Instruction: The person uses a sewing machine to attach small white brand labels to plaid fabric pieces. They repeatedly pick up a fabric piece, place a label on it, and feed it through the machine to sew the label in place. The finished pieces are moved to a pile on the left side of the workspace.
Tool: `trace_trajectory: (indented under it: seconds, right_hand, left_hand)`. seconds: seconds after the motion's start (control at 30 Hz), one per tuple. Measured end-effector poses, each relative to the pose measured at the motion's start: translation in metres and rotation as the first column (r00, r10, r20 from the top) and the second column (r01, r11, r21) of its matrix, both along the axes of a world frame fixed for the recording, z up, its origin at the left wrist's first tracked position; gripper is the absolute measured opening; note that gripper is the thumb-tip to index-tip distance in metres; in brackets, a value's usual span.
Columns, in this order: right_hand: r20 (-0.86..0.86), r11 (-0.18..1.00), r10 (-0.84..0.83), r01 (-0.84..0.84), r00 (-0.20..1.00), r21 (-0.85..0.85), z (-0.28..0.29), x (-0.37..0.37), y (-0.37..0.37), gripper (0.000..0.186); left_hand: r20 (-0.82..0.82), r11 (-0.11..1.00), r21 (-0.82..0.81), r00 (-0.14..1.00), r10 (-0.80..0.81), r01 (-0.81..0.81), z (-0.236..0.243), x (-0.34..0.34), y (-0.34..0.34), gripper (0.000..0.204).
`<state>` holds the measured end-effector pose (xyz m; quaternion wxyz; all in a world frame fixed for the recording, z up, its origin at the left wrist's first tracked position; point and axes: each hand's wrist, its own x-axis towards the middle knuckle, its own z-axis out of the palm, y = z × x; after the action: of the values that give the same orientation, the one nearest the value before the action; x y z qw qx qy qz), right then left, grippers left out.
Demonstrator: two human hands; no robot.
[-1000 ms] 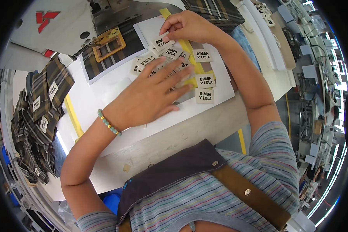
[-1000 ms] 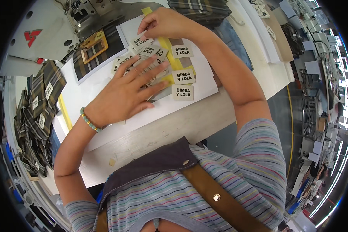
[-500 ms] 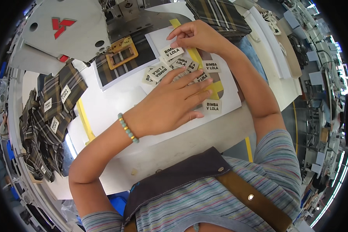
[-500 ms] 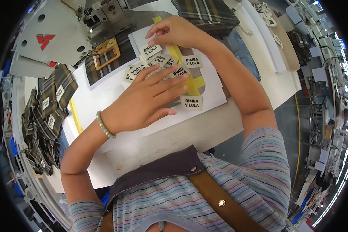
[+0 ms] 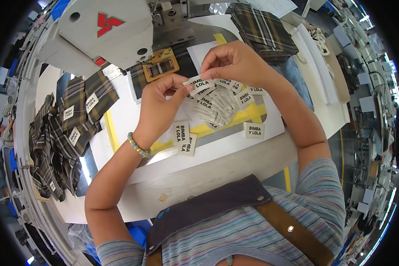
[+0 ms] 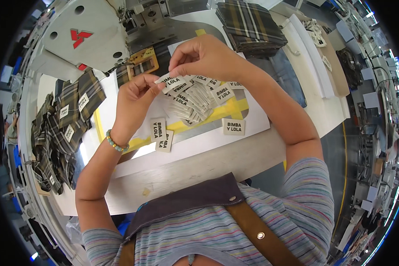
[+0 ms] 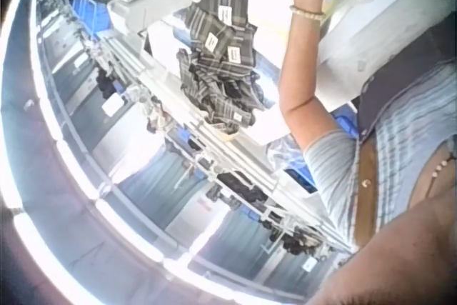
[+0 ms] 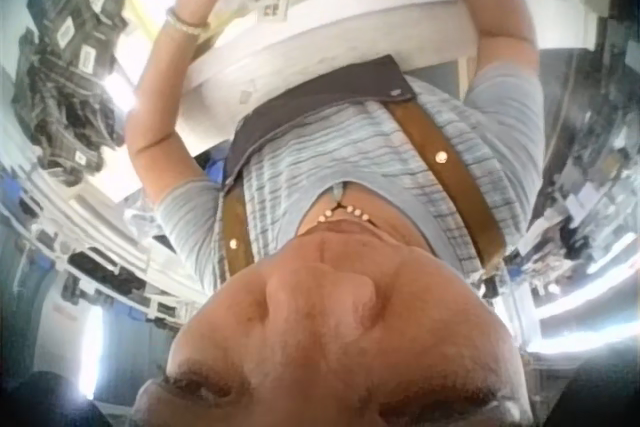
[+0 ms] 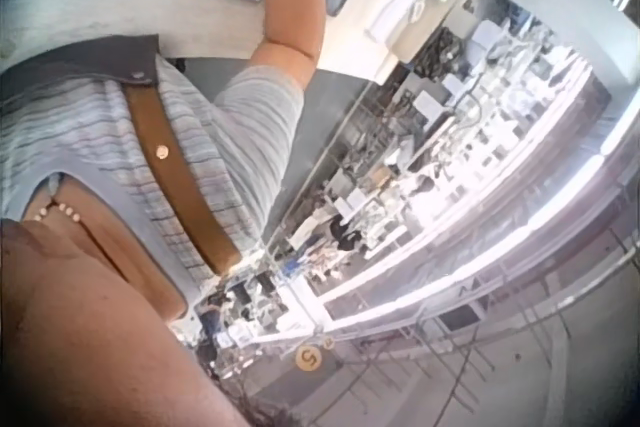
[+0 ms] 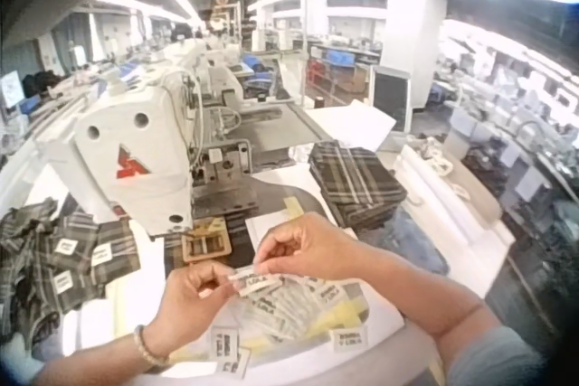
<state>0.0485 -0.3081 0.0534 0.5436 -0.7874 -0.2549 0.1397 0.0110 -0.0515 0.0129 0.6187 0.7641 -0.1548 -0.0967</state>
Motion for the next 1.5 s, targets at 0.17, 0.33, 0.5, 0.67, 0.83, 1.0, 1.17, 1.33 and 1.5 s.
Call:
trace_trajectory:
  seconds: [0.17, 0.33, 0.5, 0.67, 0.83, 1.0, 1.17, 1.33, 1.5]
  right_hand:
    - [0.041, 0.963, -0.070, 0.079, 0.997, -0.259, -0.007, 0.017, 0.010, 0.015]
    - [-0.056, 0.988, -0.121, 0.114, 0.991, -0.106, -0.027, 0.069, 0.047, 0.016]
    - [0.148, 0.961, -0.066, 0.103, 0.987, -0.256, -0.036, 0.095, 0.080, 0.017]
    - [0.392, 0.938, -0.023, 0.156, 0.920, -0.310, -0.033, 0.094, 0.081, 0.019]
    - [0.345, 0.907, -0.014, 0.157, 0.939, -0.391, -0.022, 0.095, 0.078, 0.018]
    - [0.018, 0.922, -0.026, 0.031, 1.000, -0.387, -0.018, 0.114, 0.077, 0.019]
    - [-0.037, 0.946, -0.034, 0.020, 0.999, -0.323, -0.020, 0.118, 0.077, 0.020]
    - [-0.066, 0.945, -0.023, 0.000, 0.998, -0.328, -0.027, 0.117, 0.084, 0.021]
    - [0.042, 0.932, 0.018, -0.001, 0.999, -0.364, -0.025, 0.110, 0.087, 0.022]
  left_hand:
    - [0.407, 0.953, 0.267, 0.913, 0.027, -0.147, 0.005, -0.002, 0.027, 0.014]
    - [0.820, 0.796, 0.454, 0.537, -0.197, -0.400, -0.005, 0.018, 0.078, 0.018]
    - [0.763, 0.829, 0.492, 0.591, -0.263, -0.266, -0.007, 0.025, 0.075, 0.029]
    - [0.704, 0.800, 0.565, 0.623, -0.342, -0.199, -0.010, 0.023, 0.072, 0.039]
    - [0.706, 0.803, 0.563, 0.620, -0.343, -0.196, -0.011, 0.023, 0.072, 0.038]
    - [0.729, 0.829, 0.521, 0.610, -0.309, -0.203, -0.008, 0.021, 0.072, 0.037]
    - [0.720, 0.838, 0.511, 0.627, -0.297, -0.190, -0.007, 0.020, 0.074, 0.039]
    - [0.709, 0.839, 0.513, 0.640, -0.296, -0.181, -0.008, 0.022, 0.072, 0.043]
    - [0.673, 0.794, 0.574, 0.668, -0.316, -0.203, -0.013, 0.025, 0.072, 0.050]
